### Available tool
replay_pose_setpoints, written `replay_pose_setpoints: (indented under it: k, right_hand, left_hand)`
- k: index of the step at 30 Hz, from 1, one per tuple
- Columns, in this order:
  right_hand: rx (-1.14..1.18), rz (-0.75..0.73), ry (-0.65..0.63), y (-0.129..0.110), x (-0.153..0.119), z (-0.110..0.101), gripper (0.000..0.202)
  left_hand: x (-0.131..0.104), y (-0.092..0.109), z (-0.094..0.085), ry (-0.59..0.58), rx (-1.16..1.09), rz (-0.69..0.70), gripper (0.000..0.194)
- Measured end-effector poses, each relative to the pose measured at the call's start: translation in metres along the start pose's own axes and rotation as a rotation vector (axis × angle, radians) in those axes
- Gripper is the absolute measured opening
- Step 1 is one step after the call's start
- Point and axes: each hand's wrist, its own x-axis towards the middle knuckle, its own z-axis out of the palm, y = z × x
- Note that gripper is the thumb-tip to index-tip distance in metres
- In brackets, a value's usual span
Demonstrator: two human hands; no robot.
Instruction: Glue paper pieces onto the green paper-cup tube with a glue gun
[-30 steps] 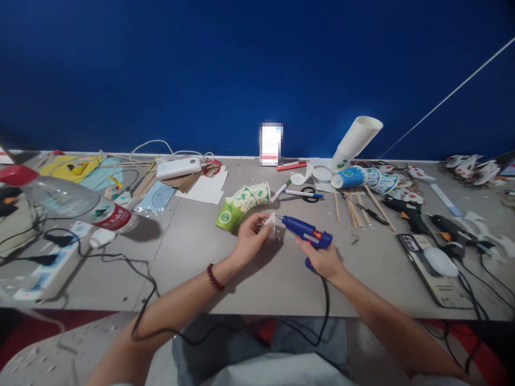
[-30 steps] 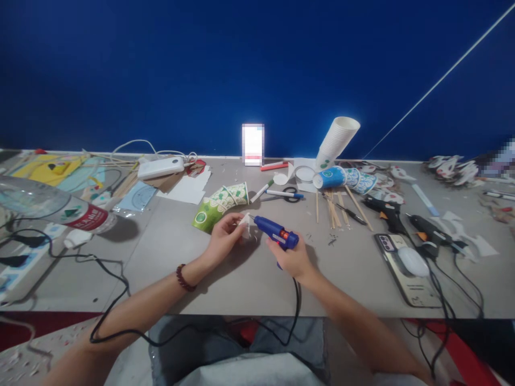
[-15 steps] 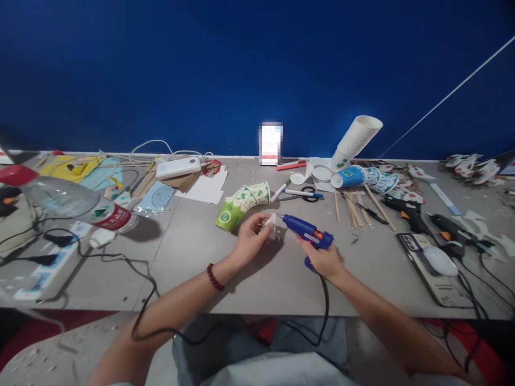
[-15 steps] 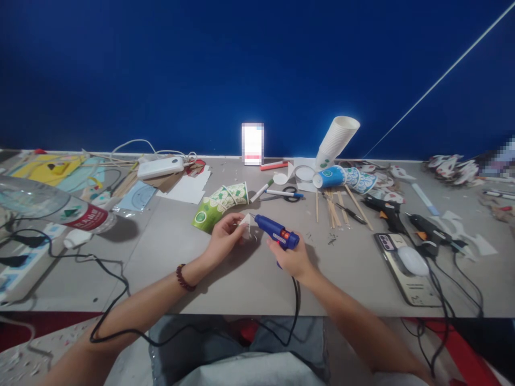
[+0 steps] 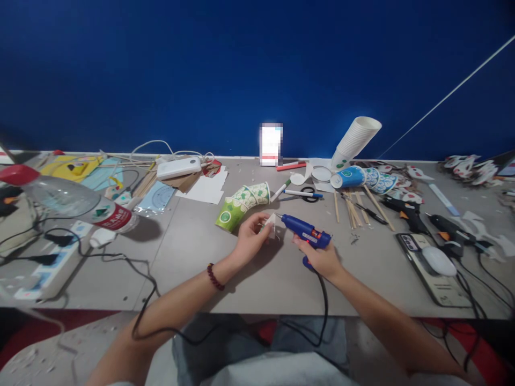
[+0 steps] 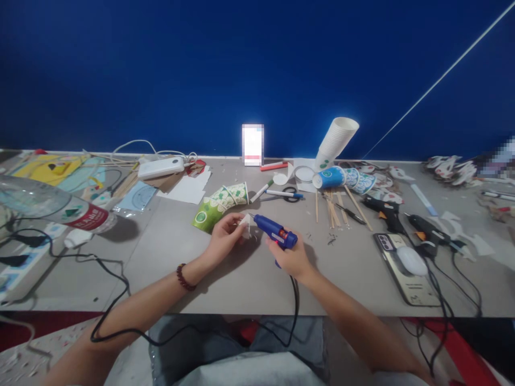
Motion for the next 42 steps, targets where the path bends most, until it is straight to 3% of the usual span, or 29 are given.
replay_pose_setpoints:
  k: [6, 11, 17, 42]
  right_hand:
    - [0.166, -0.049, -0.107, -0.0075, -0.0019, -0.0033, 0.029]
    - [0.302, -0.102, -0.164, -0.0047, -0.0041, -0.0038, 0.053]
    - [0.336, -0.028, -0.152, -0.006, -0.0033, -0.0054, 0.054]
    - [0.329, -0.015, -0.137, -0.0016, -0.0035, -0.0067, 0.054]
  left_hand:
    - [0.0002, -0.0037, -0.0023, -0.016, 0.013, -0.001, 0.032]
    - [0.0006, -0.0063, -0.0029, -0.001, 0.009, 0.007, 0.03]
    - [0.0013, -0.0038, -0.0019, 0.008, 0.006, 0.002, 0.033]
    - [0.0004, -0.0052, -0.0028, 0.001, 0.033, 0.005, 0.026]
